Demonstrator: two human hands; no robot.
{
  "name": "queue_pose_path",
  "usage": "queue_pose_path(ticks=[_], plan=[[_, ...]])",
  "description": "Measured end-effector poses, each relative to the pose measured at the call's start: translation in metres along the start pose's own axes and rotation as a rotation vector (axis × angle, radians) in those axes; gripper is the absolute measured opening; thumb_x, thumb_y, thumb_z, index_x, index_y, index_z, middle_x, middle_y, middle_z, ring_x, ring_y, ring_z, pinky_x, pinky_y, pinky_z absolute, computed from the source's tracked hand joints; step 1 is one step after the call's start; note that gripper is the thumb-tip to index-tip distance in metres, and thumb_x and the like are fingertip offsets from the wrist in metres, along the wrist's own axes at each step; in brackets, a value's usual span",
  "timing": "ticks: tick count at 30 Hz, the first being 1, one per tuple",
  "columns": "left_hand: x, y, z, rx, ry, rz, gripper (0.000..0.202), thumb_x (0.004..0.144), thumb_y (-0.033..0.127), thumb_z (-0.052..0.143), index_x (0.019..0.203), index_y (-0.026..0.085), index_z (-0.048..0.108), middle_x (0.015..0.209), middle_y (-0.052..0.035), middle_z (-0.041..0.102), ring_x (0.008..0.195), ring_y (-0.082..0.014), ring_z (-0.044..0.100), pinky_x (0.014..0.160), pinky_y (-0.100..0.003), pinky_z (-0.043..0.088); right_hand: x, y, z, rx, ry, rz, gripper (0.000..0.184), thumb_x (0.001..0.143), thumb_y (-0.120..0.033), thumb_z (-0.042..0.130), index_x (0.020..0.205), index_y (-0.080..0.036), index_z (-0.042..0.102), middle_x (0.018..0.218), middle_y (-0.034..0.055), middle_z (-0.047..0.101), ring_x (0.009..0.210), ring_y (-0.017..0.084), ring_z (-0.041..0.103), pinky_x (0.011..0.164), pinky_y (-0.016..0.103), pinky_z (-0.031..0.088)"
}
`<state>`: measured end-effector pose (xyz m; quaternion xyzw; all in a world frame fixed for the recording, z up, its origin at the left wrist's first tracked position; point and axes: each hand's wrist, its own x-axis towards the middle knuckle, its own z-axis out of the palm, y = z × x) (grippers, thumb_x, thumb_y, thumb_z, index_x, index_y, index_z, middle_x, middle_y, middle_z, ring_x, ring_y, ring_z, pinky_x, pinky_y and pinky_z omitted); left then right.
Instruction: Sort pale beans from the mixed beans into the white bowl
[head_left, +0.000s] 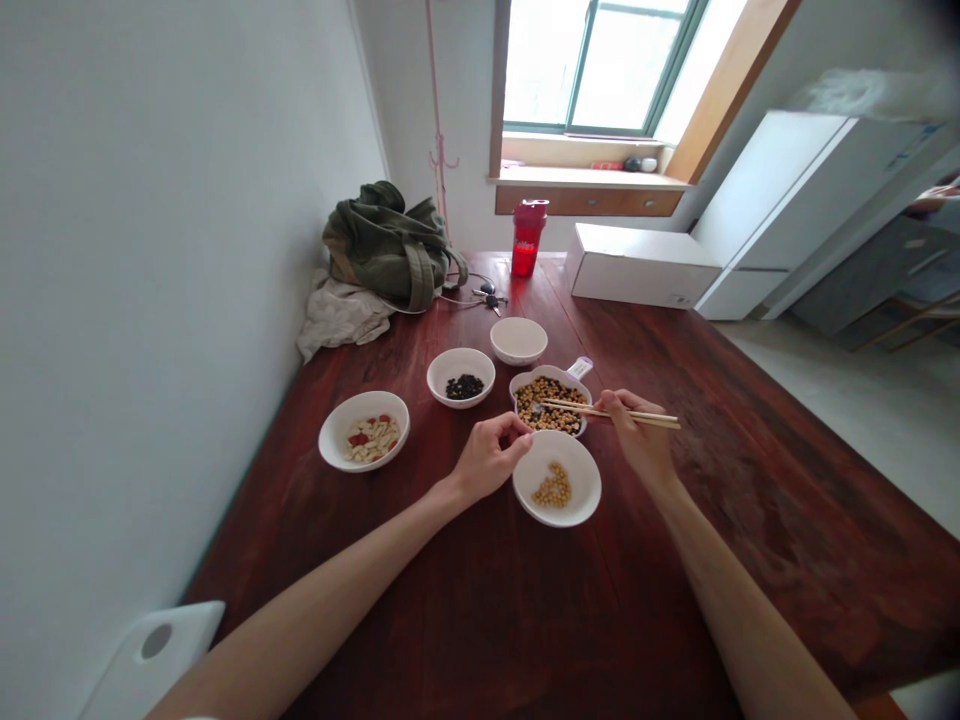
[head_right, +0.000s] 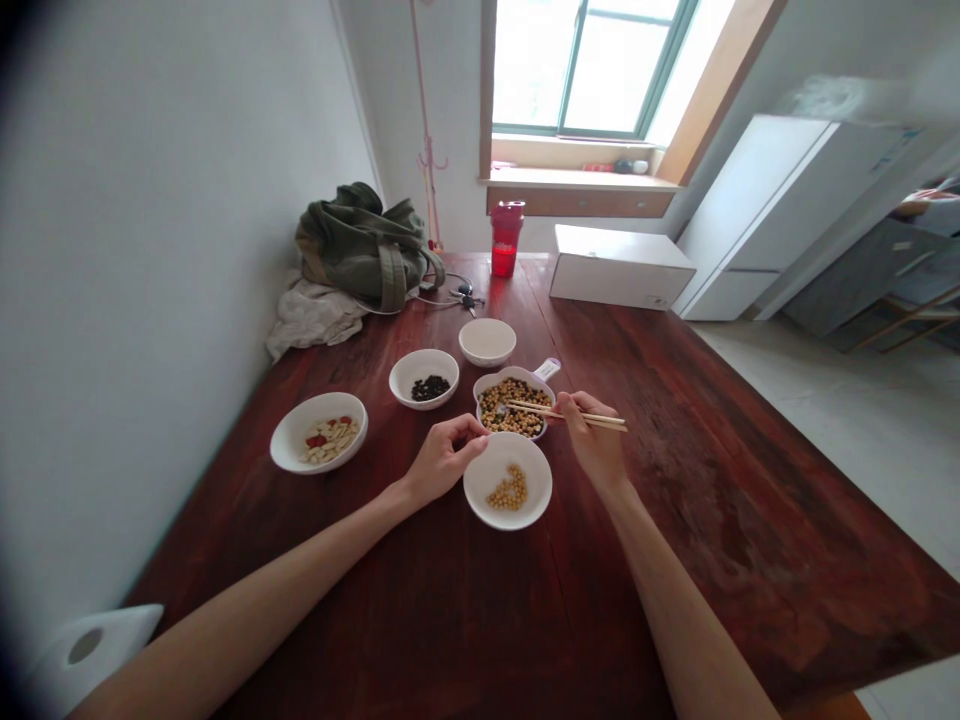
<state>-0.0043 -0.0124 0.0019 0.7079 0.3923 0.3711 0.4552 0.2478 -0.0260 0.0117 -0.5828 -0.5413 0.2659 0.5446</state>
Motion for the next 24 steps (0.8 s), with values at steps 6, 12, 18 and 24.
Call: queue_pose_path(ticks=[6, 12, 18, 24], plan=[[-0.001, 0.000, 0.000, 0.006, 0.001, 0.008, 0.023, 0.093, 0.034, 0.060, 0.088, 0.013, 0.069, 0.073, -0.0016, 0.064, 0.066, -0.0125, 0.055, 0.062, -0.023, 0.041, 0.001, -0.006, 0.001, 0.025, 0.005, 0.025, 0.035, 0.092, -0.051, 0.065, 0.075, -0.021, 0.073, 0.074, 0.0042, 0.078, 0.068, 0.023, 0.074, 0.067, 0.034, 0.057], [0.000, 0.001, 0.000, -0.004, 0.002, 0.008, 0.022, 0.092, 0.033, 0.060, 0.089, 0.013, 0.069, 0.074, -0.0020, 0.064, 0.067, -0.0128, 0.055, 0.063, -0.023, 0.041, 0.000, -0.009, 0.003, 0.029, 0.013, 0.048, 0.036, 0.090, -0.052, 0.067, 0.074, -0.021, 0.073, 0.073, 0.0049, 0.078, 0.070, 0.024, 0.075, 0.065, 0.033, 0.057], [-0.001, 0.000, 0.001, 0.002, 0.005, 0.013, 0.022, 0.092, 0.033, 0.061, 0.088, 0.013, 0.069, 0.073, -0.0017, 0.063, 0.066, -0.0126, 0.054, 0.062, -0.023, 0.040, 0.003, 0.001, 0.000, -0.003, 0.023, 0.042, 0.038, 0.090, -0.054, 0.066, 0.075, -0.021, 0.075, 0.074, 0.0045, 0.078, 0.069, 0.024, 0.074, 0.067, 0.032, 0.055], [0.000, 0.000, 0.000, -0.012, 0.006, 0.008, 0.022, 0.091, 0.032, 0.061, 0.088, 0.013, 0.070, 0.072, -0.0016, 0.063, 0.065, -0.0122, 0.053, 0.061, -0.023, 0.040, 0.006, 0.005, -0.005, 0.092, 0.052, 0.058, 0.036, 0.087, -0.054, 0.069, 0.073, -0.021, 0.076, 0.072, 0.0041, 0.077, 0.067, 0.022, 0.073, 0.067, 0.032, 0.058]])
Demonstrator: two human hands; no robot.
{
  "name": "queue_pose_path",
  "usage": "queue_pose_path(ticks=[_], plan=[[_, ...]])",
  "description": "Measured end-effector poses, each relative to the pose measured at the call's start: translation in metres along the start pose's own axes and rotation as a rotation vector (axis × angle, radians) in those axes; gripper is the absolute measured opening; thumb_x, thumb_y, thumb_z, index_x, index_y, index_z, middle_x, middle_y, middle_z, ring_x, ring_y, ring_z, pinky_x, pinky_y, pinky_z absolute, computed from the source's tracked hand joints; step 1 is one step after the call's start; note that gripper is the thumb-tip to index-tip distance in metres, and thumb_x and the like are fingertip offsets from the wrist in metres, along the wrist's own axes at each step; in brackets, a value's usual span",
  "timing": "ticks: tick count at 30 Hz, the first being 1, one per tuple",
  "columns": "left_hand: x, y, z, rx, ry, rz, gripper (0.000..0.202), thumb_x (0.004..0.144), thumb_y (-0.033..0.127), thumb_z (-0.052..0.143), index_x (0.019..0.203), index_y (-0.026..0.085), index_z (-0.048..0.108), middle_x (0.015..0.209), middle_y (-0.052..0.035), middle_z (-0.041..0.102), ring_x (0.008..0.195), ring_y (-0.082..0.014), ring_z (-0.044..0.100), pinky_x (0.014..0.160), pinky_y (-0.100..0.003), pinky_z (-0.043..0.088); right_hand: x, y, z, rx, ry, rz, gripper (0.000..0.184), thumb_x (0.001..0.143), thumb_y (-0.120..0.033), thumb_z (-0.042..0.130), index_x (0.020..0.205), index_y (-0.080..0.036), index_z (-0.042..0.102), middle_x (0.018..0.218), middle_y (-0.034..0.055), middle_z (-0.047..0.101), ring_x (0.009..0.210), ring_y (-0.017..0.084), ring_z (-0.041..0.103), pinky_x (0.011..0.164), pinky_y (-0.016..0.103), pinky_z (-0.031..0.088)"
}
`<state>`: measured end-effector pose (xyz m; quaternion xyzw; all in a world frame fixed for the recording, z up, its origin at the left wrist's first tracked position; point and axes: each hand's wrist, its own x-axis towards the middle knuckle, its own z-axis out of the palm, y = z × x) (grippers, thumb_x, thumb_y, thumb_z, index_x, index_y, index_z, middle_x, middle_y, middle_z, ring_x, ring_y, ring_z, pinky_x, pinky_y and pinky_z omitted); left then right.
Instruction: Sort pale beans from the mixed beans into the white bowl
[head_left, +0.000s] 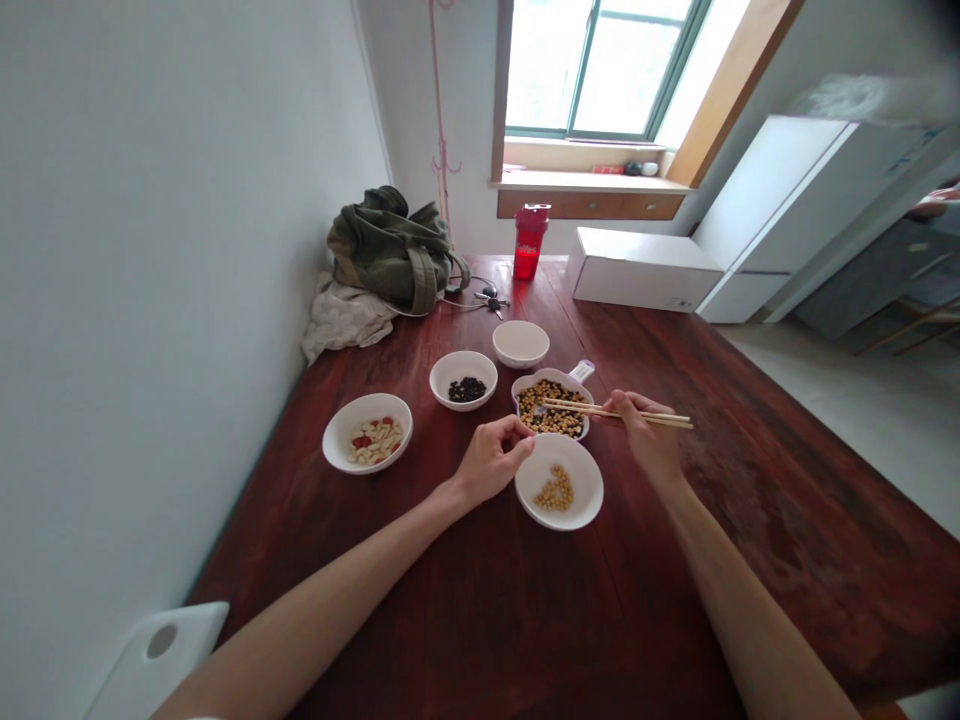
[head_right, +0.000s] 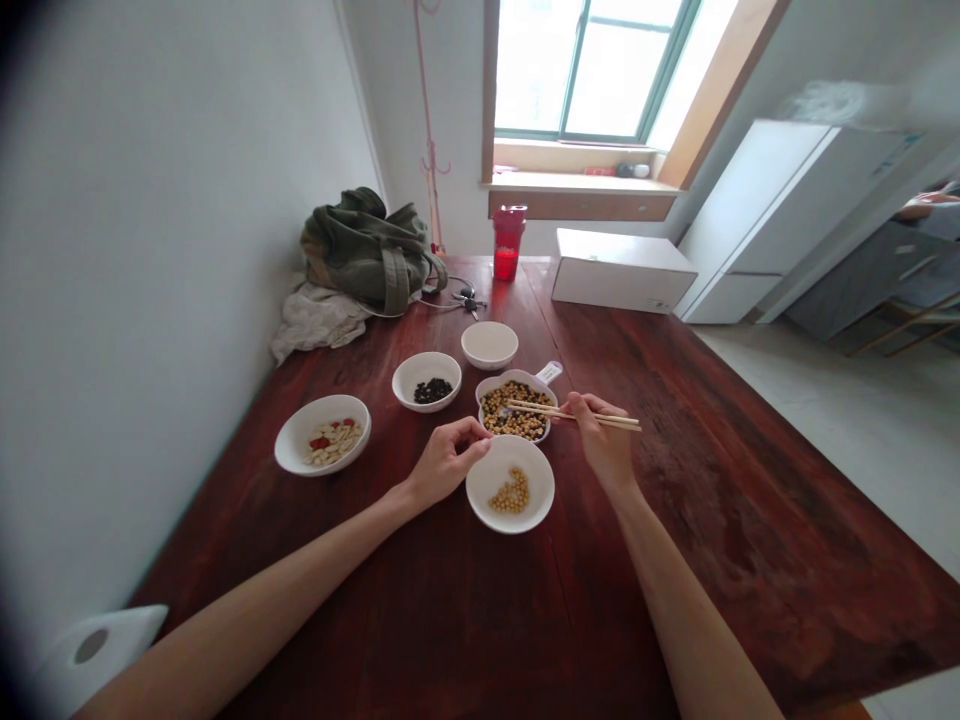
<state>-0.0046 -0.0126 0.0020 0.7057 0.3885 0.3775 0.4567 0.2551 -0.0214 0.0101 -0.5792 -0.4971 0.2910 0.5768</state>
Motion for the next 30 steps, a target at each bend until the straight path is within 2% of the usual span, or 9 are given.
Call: queue_pose_path(ticks=[4, 8, 11, 19, 25, 30], plan=[[0.000, 0.000, 0.000, -0.004, 0.009, -0.002, 0.021, 0.090, 0.032, 0.062, 0.086, 0.013, 0.070, 0.071, -0.0014, 0.063, 0.064, -0.0121, 0.053, 0.060, -0.022, 0.039, 0.004, -0.005, -0.008, 0.214, 0.044, 0.058, 0.032, 0.083, -0.051, 0.076, 0.072, -0.021, 0.075, 0.071, 0.0029, 0.075, 0.065, 0.021, 0.073, 0.067, 0.032, 0.062], [0.000, 0.000, 0.001, -0.006, 0.008, -0.005, 0.021, 0.091, 0.032, 0.062, 0.087, 0.013, 0.070, 0.071, -0.0011, 0.063, 0.064, -0.0118, 0.053, 0.060, -0.022, 0.039, 0.008, -0.010, -0.018, 0.340, 0.021, 0.075, 0.033, 0.080, -0.050, 0.079, 0.068, -0.020, 0.073, 0.074, 0.0026, 0.072, 0.067, 0.019, 0.073, 0.066, 0.031, 0.064], [0.000, 0.000, 0.000, -0.009, 0.006, -0.008, 0.021, 0.091, 0.032, 0.062, 0.087, 0.013, 0.070, 0.072, -0.0015, 0.064, 0.065, -0.0121, 0.054, 0.061, -0.022, 0.040, 0.008, -0.008, -0.015, 0.295, -0.006, 0.086, 0.033, 0.080, -0.050, 0.079, 0.070, -0.020, 0.073, 0.073, 0.0031, 0.073, 0.066, 0.020, 0.073, 0.064, 0.031, 0.064], [0.000, -0.002, 0.000, -0.002, 0.001, -0.005, 0.022, 0.091, 0.034, 0.062, 0.088, 0.013, 0.070, 0.073, -0.0019, 0.065, 0.065, -0.0125, 0.055, 0.060, -0.022, 0.040, -0.004, -0.001, 0.010, 0.193, -0.090, 0.081, 0.033, 0.083, -0.054, 0.075, 0.073, -0.022, 0.074, 0.073, 0.0032, 0.076, 0.068, 0.023, 0.075, 0.071, 0.035, 0.065], [0.000, -0.002, 0.000, 0.012, 0.006, 0.002, 0.022, 0.091, 0.034, 0.062, 0.088, 0.014, 0.070, 0.072, -0.0017, 0.064, 0.065, -0.0126, 0.055, 0.059, -0.022, 0.040, -0.004, 0.004, 0.012, 0.212, -0.091, 0.106, 0.034, 0.082, -0.055, 0.076, 0.073, -0.022, 0.073, 0.072, 0.0027, 0.075, 0.066, 0.023, 0.075, 0.071, 0.036, 0.065], [0.000, -0.002, 0.000, 0.024, 0.007, 0.003, 0.022, 0.092, 0.034, 0.061, 0.089, 0.014, 0.070, 0.074, -0.0022, 0.066, 0.066, -0.0130, 0.056, 0.061, -0.023, 0.041, -0.004, 0.004, 0.011, 0.189, -0.087, 0.093, 0.035, 0.083, -0.055, 0.075, 0.073, -0.022, 0.073, 0.072, 0.0035, 0.075, 0.065, 0.023, 0.075, 0.066, 0.035, 0.065]])
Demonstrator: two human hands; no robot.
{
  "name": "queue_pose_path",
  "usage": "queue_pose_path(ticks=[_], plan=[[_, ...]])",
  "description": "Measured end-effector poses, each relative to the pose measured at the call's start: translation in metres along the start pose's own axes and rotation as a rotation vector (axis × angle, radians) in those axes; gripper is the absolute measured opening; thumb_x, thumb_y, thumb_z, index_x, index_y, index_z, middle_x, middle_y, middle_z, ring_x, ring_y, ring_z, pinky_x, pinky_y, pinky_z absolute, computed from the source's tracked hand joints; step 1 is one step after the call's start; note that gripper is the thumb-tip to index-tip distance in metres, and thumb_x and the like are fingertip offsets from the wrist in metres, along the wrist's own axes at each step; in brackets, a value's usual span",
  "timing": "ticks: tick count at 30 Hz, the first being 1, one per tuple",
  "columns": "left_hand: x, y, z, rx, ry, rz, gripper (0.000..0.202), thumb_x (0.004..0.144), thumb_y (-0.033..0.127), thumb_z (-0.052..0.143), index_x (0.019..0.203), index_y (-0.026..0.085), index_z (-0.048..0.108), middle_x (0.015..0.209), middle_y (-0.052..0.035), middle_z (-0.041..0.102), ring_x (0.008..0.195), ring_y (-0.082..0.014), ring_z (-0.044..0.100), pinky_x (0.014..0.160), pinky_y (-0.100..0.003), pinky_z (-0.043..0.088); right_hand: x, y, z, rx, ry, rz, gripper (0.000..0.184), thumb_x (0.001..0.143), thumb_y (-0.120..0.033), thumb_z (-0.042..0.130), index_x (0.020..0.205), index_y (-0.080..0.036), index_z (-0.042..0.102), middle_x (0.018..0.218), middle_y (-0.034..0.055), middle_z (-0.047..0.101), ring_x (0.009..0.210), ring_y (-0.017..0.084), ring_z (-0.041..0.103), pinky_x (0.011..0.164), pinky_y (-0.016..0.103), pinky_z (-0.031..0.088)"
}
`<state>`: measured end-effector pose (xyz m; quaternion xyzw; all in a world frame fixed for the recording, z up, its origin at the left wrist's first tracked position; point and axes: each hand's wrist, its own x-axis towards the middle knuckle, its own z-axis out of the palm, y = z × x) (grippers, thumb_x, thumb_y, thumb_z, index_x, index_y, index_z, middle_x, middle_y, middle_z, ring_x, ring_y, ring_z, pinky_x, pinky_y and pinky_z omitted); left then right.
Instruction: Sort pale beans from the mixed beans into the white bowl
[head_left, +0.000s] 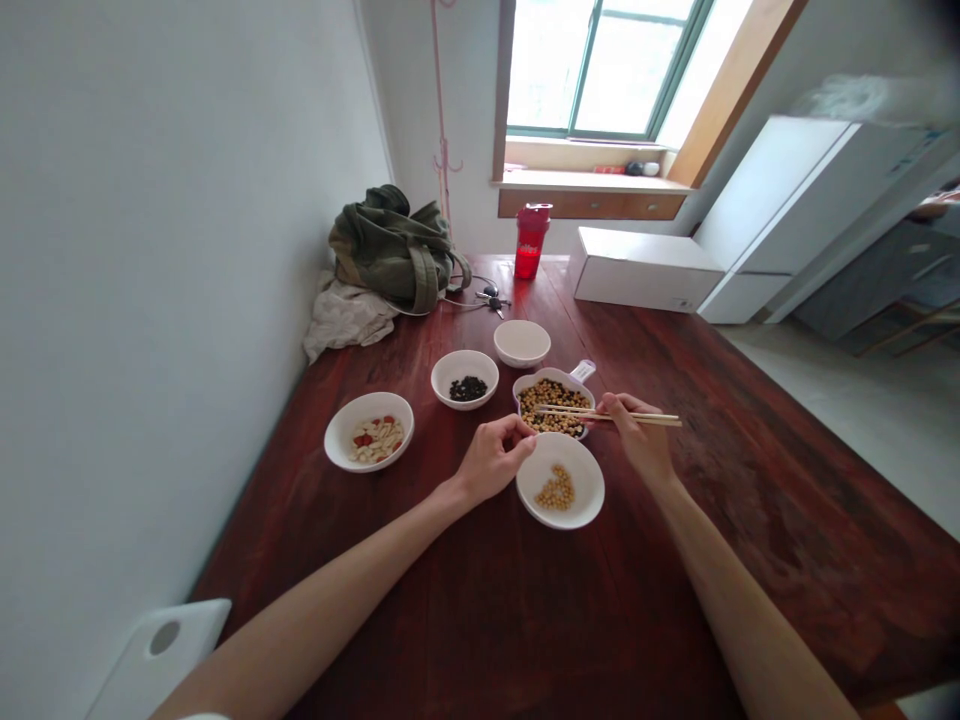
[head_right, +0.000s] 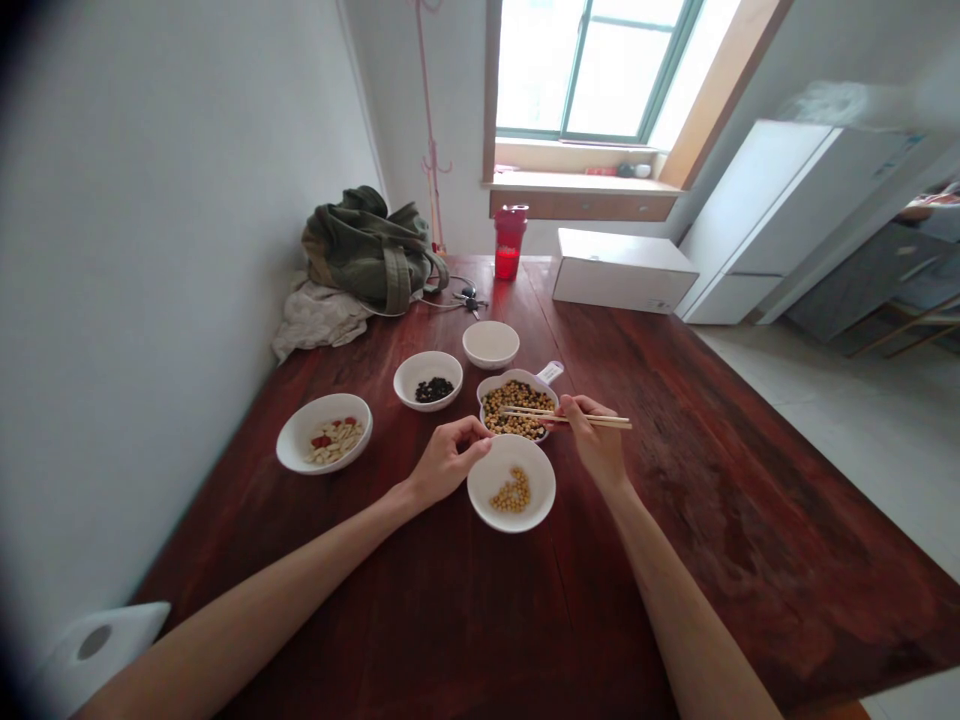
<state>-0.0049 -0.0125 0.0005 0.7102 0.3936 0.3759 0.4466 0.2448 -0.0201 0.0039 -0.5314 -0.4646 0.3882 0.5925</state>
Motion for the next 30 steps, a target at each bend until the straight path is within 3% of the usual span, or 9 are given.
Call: queue_pose_path(ticks=[21, 30], plan=[[0.0002, 0.0006, -0.0001, -0.012, -0.009, 0.002, 0.022, 0.092, 0.033, 0.061, 0.088, 0.013, 0.069, 0.073, -0.0016, 0.064, 0.066, -0.0126, 0.054, 0.061, -0.023, 0.040, -0.0014, -0.0026, 0.0010, -0.079, 0.017, -0.017, 0.036, 0.083, -0.056, 0.073, 0.073, -0.022, 0.074, 0.072, 0.0042, 0.077, 0.067, 0.025, 0.076, 0.068, 0.037, 0.063], [0.0001, -0.0009, 0.0003, -0.014, -0.004, 0.001, 0.023, 0.092, 0.034, 0.061, 0.089, 0.013, 0.070, 0.073, -0.0019, 0.064, 0.065, -0.0127, 0.055, 0.061, -0.023, 0.040, -0.0020, -0.0042, -0.0019, -0.249, 0.017, -0.117, 0.034, 0.088, -0.052, 0.069, 0.075, -0.021, 0.078, 0.075, 0.0039, 0.079, 0.068, 0.023, 0.073, 0.067, 0.032, 0.057]])
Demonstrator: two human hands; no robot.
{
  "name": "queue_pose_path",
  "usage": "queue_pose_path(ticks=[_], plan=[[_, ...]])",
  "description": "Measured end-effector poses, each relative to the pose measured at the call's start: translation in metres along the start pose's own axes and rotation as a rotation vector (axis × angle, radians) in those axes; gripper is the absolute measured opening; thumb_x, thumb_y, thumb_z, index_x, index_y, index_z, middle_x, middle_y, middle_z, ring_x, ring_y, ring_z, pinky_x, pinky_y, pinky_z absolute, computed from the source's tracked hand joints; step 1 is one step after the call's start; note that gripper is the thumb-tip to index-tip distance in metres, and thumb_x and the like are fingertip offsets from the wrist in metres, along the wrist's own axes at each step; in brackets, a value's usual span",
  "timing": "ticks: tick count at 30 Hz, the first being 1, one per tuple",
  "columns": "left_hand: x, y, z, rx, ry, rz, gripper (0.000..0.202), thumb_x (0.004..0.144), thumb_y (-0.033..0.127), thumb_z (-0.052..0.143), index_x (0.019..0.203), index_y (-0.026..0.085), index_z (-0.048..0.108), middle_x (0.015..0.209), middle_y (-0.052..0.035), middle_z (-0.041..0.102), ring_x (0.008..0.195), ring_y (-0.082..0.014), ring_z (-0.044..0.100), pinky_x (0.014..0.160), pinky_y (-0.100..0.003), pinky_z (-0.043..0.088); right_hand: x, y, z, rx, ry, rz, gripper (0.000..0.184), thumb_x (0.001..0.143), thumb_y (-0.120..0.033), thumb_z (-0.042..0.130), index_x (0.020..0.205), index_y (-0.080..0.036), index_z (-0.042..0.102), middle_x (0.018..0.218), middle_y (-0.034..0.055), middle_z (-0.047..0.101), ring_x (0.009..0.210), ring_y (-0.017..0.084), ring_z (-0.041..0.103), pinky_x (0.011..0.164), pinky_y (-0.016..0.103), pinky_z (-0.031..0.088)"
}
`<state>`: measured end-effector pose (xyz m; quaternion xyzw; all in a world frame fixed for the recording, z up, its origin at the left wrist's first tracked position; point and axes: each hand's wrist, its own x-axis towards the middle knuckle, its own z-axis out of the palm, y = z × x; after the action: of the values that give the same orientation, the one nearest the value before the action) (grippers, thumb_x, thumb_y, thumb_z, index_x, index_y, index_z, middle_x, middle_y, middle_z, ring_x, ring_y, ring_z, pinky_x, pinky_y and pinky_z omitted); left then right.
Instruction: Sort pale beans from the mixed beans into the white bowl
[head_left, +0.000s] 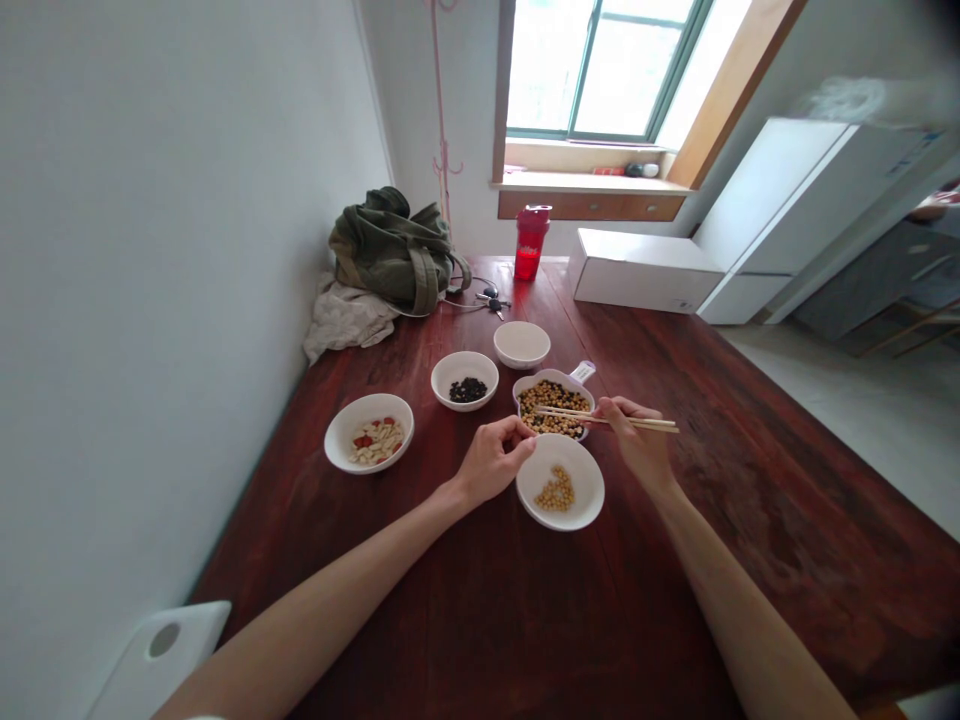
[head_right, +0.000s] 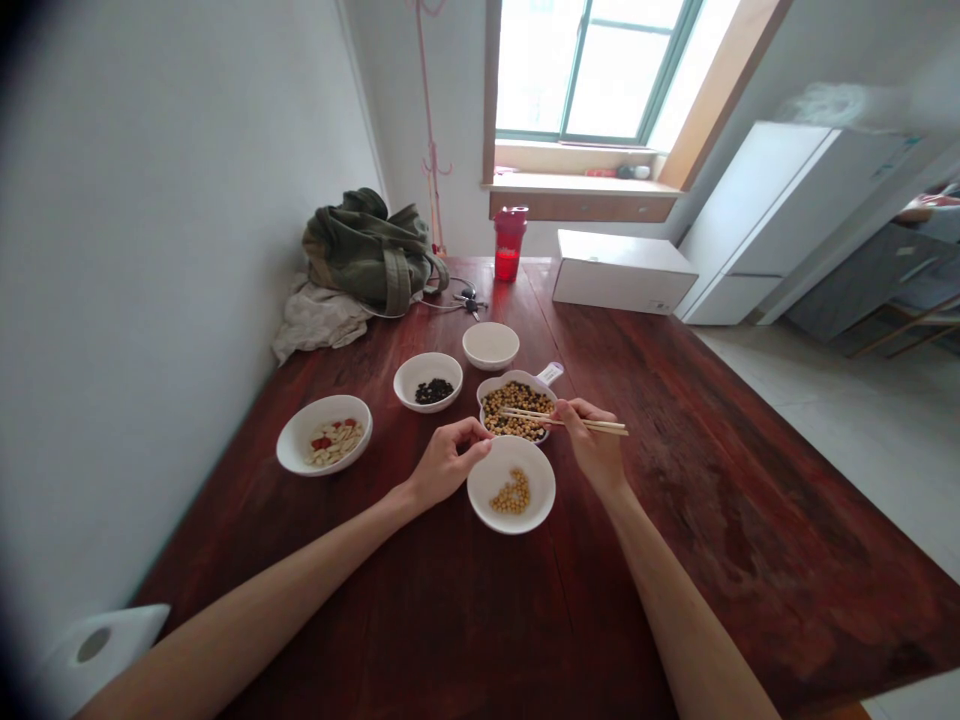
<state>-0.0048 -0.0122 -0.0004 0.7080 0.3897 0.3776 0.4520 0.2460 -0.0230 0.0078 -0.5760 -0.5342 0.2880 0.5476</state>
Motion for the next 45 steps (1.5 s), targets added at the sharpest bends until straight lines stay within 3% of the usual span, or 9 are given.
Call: queue_pose_path(ticks=[12, 18, 25, 45], plan=[[0.000, 0.002, -0.001, -0.015, 0.008, -0.003, 0.023, 0.091, 0.034, 0.062, 0.086, 0.013, 0.070, 0.072, -0.0018, 0.064, 0.065, -0.0127, 0.055, 0.061, -0.023, 0.041, 0.007, 0.007, -0.007, 0.234, 0.076, 0.116, 0.038, 0.081, -0.058, 0.075, 0.070, -0.022, 0.074, 0.072, 0.0045, 0.077, 0.062, 0.023, 0.075, 0.062, 0.034, 0.062], [0.000, 0.002, 0.000, 0.000, 0.008, -0.003, 0.022, 0.091, 0.033, 0.061, 0.086, 0.013, 0.070, 0.072, -0.0015, 0.064, 0.065, -0.0126, 0.054, 0.061, -0.023, 0.040, 0.010, 0.010, -0.013, 0.221, 0.056, 0.116, 0.037, 0.079, -0.057, 0.077, 0.070, -0.021, 0.074, 0.072, 0.0041, 0.076, 0.062, 0.023, 0.074, 0.061, 0.034, 0.063], [0.001, 0.000, 0.000, -0.023, -0.002, -0.016, 0.022, 0.090, 0.034, 0.062, 0.087, 0.014, 0.070, 0.072, -0.0018, 0.064, 0.065, -0.0127, 0.054, 0.060, -0.022, 0.040, 0.005, 0.003, -0.005, 0.220, -0.011, 0.114, 0.038, 0.079, -0.058, 0.077, 0.070, -0.021, 0.074, 0.068, 0.0033, 0.074, 0.066, 0.024, 0.075, 0.068, 0.037, 0.066], [0.000, 0.002, -0.001, -0.010, -0.003, 0.004, 0.021, 0.091, 0.032, 0.061, 0.088, 0.013, 0.069, 0.072, -0.0013, 0.063, 0.065, -0.0124, 0.054, 0.060, -0.023, 0.040, 0.001, 0.001, 0.001, 0.224, -0.019, 0.106, 0.034, 0.082, -0.054, 0.076, 0.070, -0.022, 0.076, 0.069, 0.0042, 0.076, 0.065, 0.025, 0.076, 0.065, 0.036, 0.065]])
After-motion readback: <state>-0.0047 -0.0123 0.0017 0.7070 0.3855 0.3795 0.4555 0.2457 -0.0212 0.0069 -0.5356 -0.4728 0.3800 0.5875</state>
